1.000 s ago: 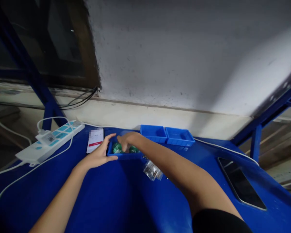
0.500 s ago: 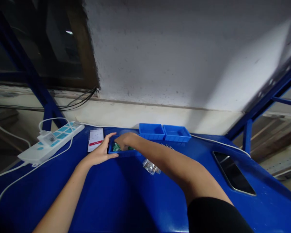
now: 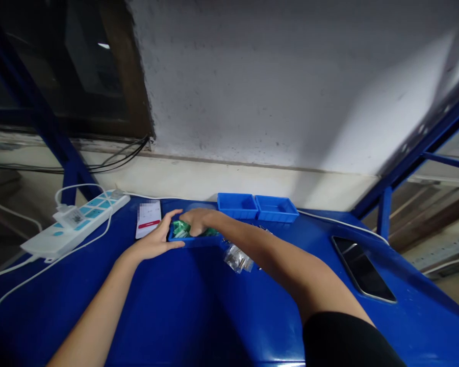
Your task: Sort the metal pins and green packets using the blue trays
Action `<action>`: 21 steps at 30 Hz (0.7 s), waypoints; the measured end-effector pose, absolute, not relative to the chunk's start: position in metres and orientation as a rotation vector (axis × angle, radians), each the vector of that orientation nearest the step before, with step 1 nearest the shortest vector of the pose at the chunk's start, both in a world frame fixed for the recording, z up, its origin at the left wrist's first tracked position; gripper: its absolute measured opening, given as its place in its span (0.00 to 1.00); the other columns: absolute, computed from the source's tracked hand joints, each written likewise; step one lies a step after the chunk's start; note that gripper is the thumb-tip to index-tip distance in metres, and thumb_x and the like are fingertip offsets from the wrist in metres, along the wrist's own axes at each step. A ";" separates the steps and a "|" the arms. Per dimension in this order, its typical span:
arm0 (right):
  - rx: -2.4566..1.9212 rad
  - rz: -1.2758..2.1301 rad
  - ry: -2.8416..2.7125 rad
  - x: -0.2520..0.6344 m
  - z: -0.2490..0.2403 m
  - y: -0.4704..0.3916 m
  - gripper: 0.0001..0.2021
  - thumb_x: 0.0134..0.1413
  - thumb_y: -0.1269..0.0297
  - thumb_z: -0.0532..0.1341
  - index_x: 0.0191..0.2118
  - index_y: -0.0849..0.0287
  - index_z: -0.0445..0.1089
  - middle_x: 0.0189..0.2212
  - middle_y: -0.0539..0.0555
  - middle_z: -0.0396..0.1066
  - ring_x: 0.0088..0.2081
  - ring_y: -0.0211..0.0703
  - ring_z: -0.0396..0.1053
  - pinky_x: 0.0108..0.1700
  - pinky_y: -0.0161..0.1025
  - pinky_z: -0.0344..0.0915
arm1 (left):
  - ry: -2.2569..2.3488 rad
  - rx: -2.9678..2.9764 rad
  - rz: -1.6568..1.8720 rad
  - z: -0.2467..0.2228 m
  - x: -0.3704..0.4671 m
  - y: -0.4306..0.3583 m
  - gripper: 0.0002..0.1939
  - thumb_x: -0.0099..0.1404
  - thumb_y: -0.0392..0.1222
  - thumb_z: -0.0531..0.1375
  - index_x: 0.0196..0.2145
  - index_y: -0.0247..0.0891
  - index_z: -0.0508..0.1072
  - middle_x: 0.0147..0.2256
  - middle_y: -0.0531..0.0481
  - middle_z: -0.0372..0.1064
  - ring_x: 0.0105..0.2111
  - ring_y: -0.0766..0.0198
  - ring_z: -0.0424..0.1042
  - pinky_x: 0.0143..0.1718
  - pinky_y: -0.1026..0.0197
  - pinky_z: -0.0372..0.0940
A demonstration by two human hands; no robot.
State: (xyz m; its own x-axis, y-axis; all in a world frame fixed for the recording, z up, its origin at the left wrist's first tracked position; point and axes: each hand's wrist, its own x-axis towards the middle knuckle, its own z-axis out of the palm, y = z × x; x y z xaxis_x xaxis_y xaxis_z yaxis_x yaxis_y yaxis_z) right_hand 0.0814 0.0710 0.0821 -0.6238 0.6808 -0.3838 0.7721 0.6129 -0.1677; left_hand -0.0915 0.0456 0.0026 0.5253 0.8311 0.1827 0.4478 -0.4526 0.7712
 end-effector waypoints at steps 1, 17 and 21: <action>1.183 -0.474 2.593 0.087 0.082 0.069 0.18 0.40 0.72 0.62 0.42 0.59 0.65 0.39 0.53 0.71 0.39 0.45 0.69 0.38 0.37 0.63 | 1.035 2.090 0.742 0.002 -0.092 0.046 0.44 0.54 0.42 0.63 0.62 0.46 0.42 0.62 0.40 0.45 0.61 0.49 0.49 0.60 0.45 0.49; 2.333 -1.404 3.190 0.189 0.136 0.045 0.15 0.40 0.62 0.66 0.36 0.61 0.66 0.34 0.54 0.72 0.34 0.43 0.70 0.37 0.41 0.69 | 1.033 2.035 0.790 -0.003 -0.093 0.047 0.50 0.52 0.49 0.65 0.63 0.47 0.37 0.64 0.38 0.35 0.62 0.47 0.48 0.59 0.44 0.50; 2.689 -1.670 2.887 0.230 0.119 0.019 0.16 0.35 0.63 0.68 0.34 0.61 0.67 0.30 0.52 0.72 0.30 0.42 0.71 0.32 0.40 0.70 | 1.099 2.092 0.795 0.003 -0.085 0.042 0.48 0.52 0.51 0.65 0.62 0.47 0.41 0.62 0.39 0.41 0.61 0.46 0.49 0.58 0.44 0.51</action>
